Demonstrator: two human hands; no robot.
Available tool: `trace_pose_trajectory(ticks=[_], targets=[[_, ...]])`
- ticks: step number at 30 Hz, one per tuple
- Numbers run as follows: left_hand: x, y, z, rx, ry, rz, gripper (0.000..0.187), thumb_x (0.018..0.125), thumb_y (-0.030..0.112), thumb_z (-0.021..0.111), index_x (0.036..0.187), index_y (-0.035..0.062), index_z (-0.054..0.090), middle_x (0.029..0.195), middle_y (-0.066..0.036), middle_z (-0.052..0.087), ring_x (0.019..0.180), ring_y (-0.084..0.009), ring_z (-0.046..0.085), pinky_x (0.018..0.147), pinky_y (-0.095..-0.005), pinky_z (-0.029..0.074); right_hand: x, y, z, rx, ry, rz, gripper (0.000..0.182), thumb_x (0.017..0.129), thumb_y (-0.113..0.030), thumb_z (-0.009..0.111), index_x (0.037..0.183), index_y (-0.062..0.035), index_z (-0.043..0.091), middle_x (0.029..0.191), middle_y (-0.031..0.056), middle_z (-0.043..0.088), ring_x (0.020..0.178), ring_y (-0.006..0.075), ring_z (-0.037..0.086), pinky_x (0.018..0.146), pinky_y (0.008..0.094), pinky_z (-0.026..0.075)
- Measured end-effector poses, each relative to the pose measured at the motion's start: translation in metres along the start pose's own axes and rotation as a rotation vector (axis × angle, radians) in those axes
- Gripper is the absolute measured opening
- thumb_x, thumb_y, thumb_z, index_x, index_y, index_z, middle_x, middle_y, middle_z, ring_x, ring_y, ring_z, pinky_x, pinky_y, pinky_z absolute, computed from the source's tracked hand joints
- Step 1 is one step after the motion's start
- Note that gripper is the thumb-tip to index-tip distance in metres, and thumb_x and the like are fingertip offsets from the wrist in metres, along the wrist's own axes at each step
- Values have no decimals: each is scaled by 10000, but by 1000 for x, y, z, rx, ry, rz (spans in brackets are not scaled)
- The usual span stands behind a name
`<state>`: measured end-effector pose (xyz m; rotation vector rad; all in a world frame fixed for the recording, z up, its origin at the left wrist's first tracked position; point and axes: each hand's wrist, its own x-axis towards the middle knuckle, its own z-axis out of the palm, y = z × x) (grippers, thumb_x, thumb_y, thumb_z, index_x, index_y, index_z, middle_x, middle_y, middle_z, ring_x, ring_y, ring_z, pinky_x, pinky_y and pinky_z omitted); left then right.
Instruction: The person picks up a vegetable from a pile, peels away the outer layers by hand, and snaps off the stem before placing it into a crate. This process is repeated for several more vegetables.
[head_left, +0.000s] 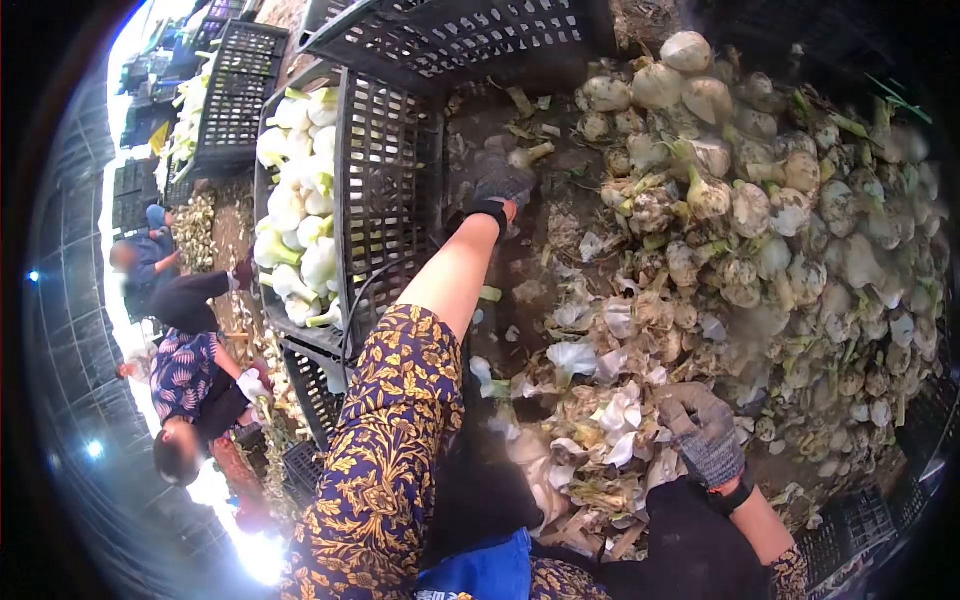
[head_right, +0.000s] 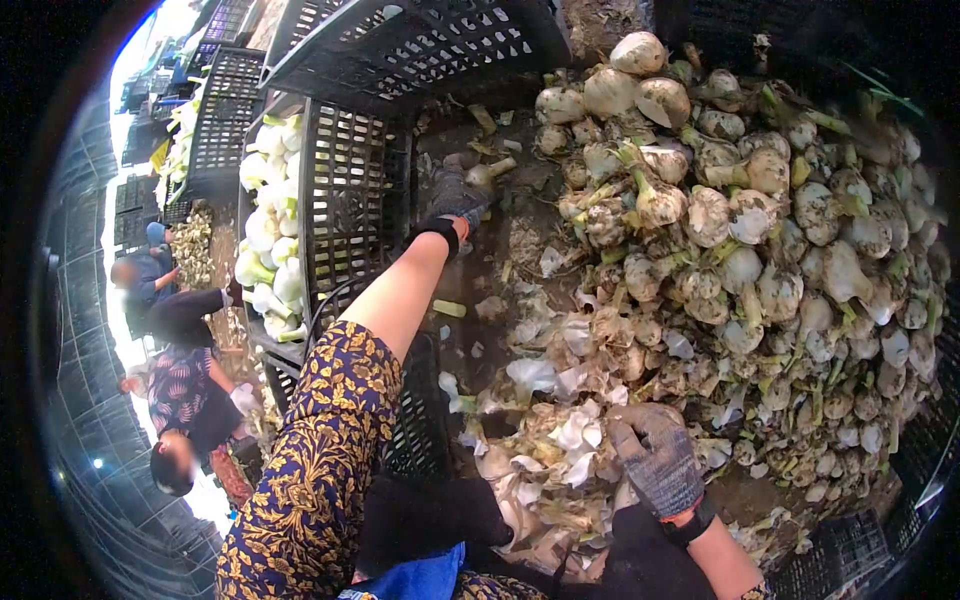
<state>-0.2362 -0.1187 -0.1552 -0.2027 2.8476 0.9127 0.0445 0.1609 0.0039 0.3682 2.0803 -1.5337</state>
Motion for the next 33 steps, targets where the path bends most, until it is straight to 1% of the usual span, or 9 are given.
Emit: trace_pose_trajectory(ticks=[6,8,13,14,17,20,21,31,33], targets=[[-46,32,-4,-53,61,245,486,659,170,695,1097,73,509,1020,-162,565,973,-298,545,832,-365,425,7,-12,-4,195,28,66,260,789,-159,583,979,19,589,939,116,619,792,193,596,772,298,462],[-87,72,-15,-321,-147,311,459,761,88,631,1176,54,436,1103,-121,533,1029,-235,518,877,-325,418,20,8,-4,13,117,-236,282,807,-173,563,1005,26,584,910,101,622,788,151,586,747,272,463],[-189,105,-5,-513,-172,399,274,916,175,443,1127,1,456,1077,-87,518,963,-173,503,843,-313,407,43,1,-7,352,89,-25,321,868,-225,504,1086,4,561,943,118,620,873,188,573,784,288,441],[-208,123,-6,-671,-211,200,278,921,181,418,1111,-17,456,1079,-116,496,942,-201,506,855,-332,397,46,5,-6,379,102,-46,340,868,-234,513,1110,3,545,969,123,612,895,186,566,796,287,436],[-237,128,-6,-386,-170,453,250,910,161,412,1079,-7,487,1055,-159,502,932,-295,504,874,-364,371,45,27,-6,109,119,-322,369,871,-246,520,1154,-9,512,1014,129,598,924,188,551,820,287,423],[-253,145,-15,-478,-281,318,296,938,233,389,1101,10,495,1077,-133,522,1005,-217,501,900,-325,373,32,-6,-8,385,69,87,384,872,-240,523,1183,-17,489,1009,136,598,908,203,555,826,294,418],[-259,151,-17,-550,-246,301,283,931,235,408,1082,18,509,1060,-123,533,999,-216,505,893,-323,377,29,8,-10,126,35,-258,365,864,-236,542,1141,-1,517,987,130,604,881,198,553,805,293,423],[-277,152,-10,-478,-228,347,226,892,102,418,1074,-1,505,1041,-155,527,971,-298,491,874,-381,372,7,-9,-17,340,119,-19,270,845,-216,558,974,20,585,858,136,615,754,216,557,700,318,434],[-280,142,-7,-213,-104,570,235,891,99,420,1090,-2,492,1049,-156,523,990,-295,489,888,-384,373,12,8,-14,27,145,-322,261,829,-207,556,953,22,581,814,185,598,711,258,564,667,333,436]])
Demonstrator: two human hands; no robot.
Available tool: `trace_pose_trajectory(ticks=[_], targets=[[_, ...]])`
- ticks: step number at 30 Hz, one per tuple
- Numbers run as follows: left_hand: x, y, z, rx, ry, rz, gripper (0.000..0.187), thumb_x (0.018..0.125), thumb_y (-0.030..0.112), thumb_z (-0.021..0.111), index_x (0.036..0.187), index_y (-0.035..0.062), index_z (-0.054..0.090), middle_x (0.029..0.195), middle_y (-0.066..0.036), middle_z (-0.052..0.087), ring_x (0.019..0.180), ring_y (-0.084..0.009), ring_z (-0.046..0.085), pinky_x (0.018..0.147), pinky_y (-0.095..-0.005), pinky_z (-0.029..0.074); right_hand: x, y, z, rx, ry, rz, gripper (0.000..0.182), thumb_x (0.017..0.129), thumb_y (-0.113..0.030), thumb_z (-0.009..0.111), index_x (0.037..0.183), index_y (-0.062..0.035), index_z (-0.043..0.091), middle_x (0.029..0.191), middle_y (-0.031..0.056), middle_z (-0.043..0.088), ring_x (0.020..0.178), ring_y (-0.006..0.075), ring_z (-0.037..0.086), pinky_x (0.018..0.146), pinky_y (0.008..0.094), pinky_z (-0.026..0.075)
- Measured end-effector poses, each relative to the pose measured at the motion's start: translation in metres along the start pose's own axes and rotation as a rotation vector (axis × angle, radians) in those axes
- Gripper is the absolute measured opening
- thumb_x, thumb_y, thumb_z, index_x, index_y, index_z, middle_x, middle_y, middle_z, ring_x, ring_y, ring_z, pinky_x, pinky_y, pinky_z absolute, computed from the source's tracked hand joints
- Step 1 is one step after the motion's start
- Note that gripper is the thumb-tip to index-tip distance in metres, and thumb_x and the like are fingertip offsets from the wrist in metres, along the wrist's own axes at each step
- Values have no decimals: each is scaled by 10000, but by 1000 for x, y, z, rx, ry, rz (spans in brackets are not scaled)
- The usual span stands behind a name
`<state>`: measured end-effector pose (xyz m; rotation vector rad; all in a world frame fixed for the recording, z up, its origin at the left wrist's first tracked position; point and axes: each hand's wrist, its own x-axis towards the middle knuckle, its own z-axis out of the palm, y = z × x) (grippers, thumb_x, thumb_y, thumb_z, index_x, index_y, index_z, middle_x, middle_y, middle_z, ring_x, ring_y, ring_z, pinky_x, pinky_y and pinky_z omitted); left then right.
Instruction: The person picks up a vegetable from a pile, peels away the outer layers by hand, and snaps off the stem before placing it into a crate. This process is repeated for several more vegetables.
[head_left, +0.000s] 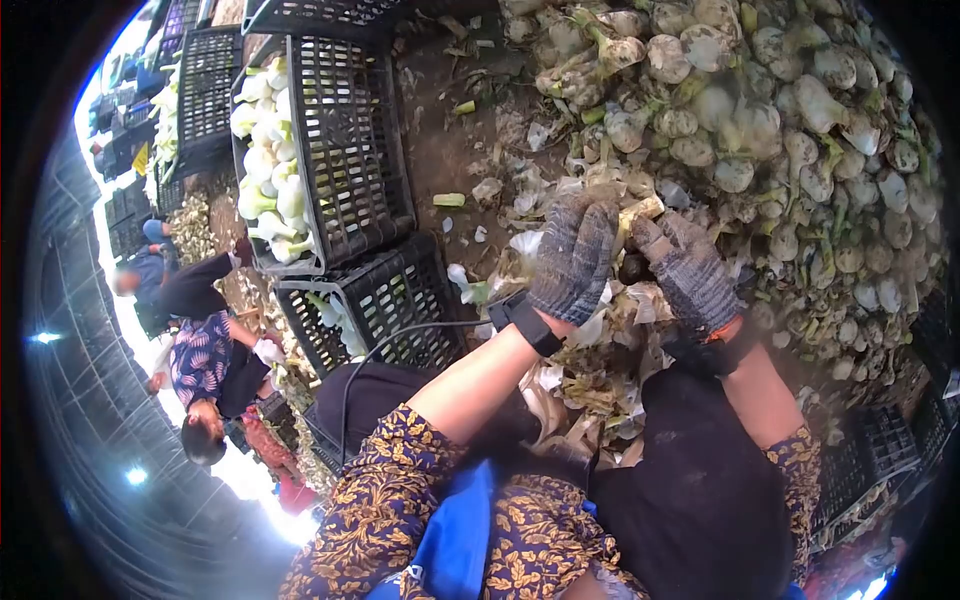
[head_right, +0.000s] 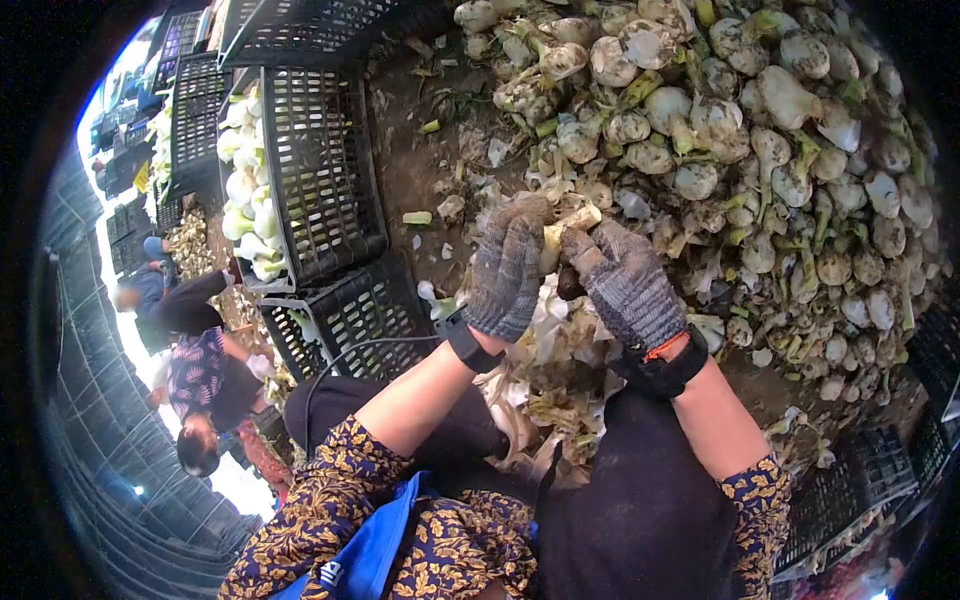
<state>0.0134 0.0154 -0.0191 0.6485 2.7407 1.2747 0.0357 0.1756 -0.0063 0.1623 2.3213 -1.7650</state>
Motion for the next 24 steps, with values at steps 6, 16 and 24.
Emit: trace_pose_trajectory(ticks=[6,16,24], targets=[[18,22,-12,-411,-99,-679,355,928,252,389,1200,27,428,1112,-127,510,1078,-229,479,940,-377,376,-4,-4,6,-20,133,-34,256,821,-201,537,927,28,574,773,209,588,722,298,581,656,354,443],[-1,20,-9,-718,-124,-686,415,852,242,578,1162,32,400,899,-82,566,711,-160,566,622,-264,497,-1,12,9,219,122,213,293,841,-173,516,1048,30,557,869,173,615,793,225,585,728,317,448],[9,10,-15,-718,-384,-815,541,832,290,595,1271,76,363,965,-116,598,886,-292,620,613,-264,516,-2,31,11,267,109,366,376,839,-279,534,1067,19,552,997,190,607,904,291,584,817,369,434]])
